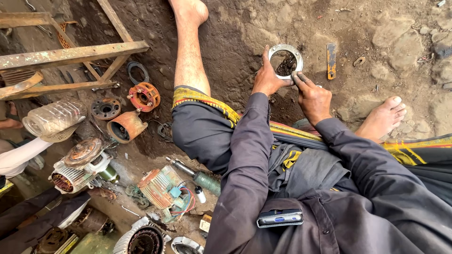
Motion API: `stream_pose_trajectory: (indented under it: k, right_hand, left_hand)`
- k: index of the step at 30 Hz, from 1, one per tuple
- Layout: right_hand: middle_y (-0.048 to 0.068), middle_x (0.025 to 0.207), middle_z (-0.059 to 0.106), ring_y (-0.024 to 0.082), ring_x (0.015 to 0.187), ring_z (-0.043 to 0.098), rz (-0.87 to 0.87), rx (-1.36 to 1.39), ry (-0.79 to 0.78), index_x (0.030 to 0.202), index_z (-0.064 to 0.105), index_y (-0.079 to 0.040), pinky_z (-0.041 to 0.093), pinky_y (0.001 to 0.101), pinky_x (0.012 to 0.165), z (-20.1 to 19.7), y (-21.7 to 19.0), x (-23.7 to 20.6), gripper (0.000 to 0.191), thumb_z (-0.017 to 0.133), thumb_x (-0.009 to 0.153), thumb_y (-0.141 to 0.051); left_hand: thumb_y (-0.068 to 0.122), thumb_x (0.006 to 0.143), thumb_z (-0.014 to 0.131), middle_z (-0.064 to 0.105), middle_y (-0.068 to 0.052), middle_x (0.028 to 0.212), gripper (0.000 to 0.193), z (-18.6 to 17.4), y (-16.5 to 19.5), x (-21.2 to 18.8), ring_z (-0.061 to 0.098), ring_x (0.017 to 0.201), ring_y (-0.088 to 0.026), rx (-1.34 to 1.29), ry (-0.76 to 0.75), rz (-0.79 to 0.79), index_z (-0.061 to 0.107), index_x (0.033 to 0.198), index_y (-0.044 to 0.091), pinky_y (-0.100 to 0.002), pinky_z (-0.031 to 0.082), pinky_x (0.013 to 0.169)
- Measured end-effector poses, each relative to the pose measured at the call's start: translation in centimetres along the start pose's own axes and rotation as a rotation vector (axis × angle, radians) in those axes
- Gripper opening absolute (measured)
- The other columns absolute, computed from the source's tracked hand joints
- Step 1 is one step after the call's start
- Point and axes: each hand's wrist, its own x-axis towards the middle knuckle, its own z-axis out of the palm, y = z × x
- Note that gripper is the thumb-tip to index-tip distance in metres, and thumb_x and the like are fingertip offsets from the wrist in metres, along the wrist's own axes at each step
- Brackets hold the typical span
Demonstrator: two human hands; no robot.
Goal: The person sits on the dirt ground holding a circular metal pump housing and repeatedly scrapes its inner surface with a flat file, rotating the part to work around the ring. Old electric motors and pump parts lie scattered around them on the ground.
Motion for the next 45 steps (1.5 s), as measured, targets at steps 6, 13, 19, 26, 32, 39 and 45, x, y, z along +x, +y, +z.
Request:
stream_pose_trajectory:
  k: [6, 13, 19, 26, 32, 39, 45]
  right_hand:
    - [0.005, 0.15, 0.061, 0.033, 0.06, 0.071, 0.088, -0.002, -0.177, 0.152, 0.055, -0.019, 0.058, 0.0418, 0.055, -0.2, -0.3, 2.1, 0.06, 0.056, 0.094, -0.006]
    - [0.005, 0.151, 0.057, 0.036, 0.064, 0.071, 0.098, -0.043, -0.235, 0.153, 0.052, -0.021, 0.058, 0.0452, 0.056, 0.1, -0.1, 2.0, 0.071, 0.06, 0.083, -0.009]
    - [0.013, 0.154, 0.054, 0.035, 0.068, 0.07, -0.004, 0.038, -0.111, 0.159, 0.046, -0.009, 0.056, 0.044, 0.057, 1.3, 0.5, 1.3, 0.085, 0.067, 0.077, -0.013]
    - [0.012, 0.157, 0.054, 0.028, 0.055, 0.069, 0.021, -0.099, -0.218, 0.157, 0.044, -0.008, 0.054, 0.04, 0.048, 1.6, 0.6, 1.3, 0.08, 0.071, 0.081, -0.011]
    - [0.014, 0.154, 0.055, 0.028, 0.055, 0.069, 0.055, -0.118, -0.253, 0.157, 0.044, -0.007, 0.055, 0.0398, 0.048, 1.5, 0.5, 1.7, 0.085, 0.067, 0.075, -0.007]
    - [0.013, 0.157, 0.05, 0.03, 0.058, 0.07, 0.002, -0.122, -0.256, 0.158, 0.042, -0.007, 0.055, 0.0412, 0.052, 1.5, 0.8, 1.9, 0.085, 0.064, 0.076, -0.01]
    - [0.012, 0.159, 0.051, 0.029, 0.057, 0.07, 0.027, -0.124, -0.264, 0.158, 0.043, -0.008, 0.055, 0.0409, 0.05, 0.9, 0.7, 2.5, 0.077, 0.058, 0.083, -0.005]
  left_hand:
    - [0.031, 0.05, 0.104, 0.054, -0.027, 0.145, 0.157, 0.0, 0.0, -0.1, 0.055, 0.133, -0.041, -0.01, 0.006, 0.021, -0.007, 0.16, 0.018, -0.046, 0.042, 0.116]
    - [0.03, 0.05, 0.104, 0.051, -0.026, 0.148, 0.158, -0.2, 0.2, -0.4, 0.052, 0.135, -0.041, 0.008, 0.002, 0.044, -0.009, 0.16, 0.018, -0.048, 0.04, 0.116]
    - [0.032, 0.052, 0.101, 0.052, -0.025, 0.151, 0.155, -0.5, 0.2, -1.1, 0.056, 0.136, -0.04, 0.002, 0.001, 0.047, -0.006, 0.163, 0.018, -0.047, 0.046, 0.115]
    - [0.031, 0.05, 0.103, 0.051, -0.026, 0.15, 0.157, -0.7, 0.9, -1.4, 0.054, 0.136, -0.04, 0.013, -0.014, -0.016, -0.007, 0.162, 0.019, -0.047, 0.042, 0.118]
    - [0.03, 0.049, 0.105, 0.047, -0.027, 0.151, 0.158, -0.7, 1.0, -1.4, 0.052, 0.135, -0.04, 0.016, -0.004, 0.017, -0.007, 0.16, 0.019, -0.048, 0.04, 0.116]
    - [0.029, 0.046, 0.106, 0.048, -0.027, 0.15, 0.157, -0.7, 0.8, -1.8, 0.051, 0.135, -0.043, 0.03, 0.087, 0.119, -0.004, 0.158, 0.02, -0.049, 0.042, 0.113]
    - [0.032, 0.047, 0.105, 0.052, -0.025, 0.147, 0.158, -0.6, 0.9, -1.8, 0.053, 0.135, -0.041, 0.042, 0.016, 0.014, -0.005, 0.16, 0.021, -0.048, 0.04, 0.117]
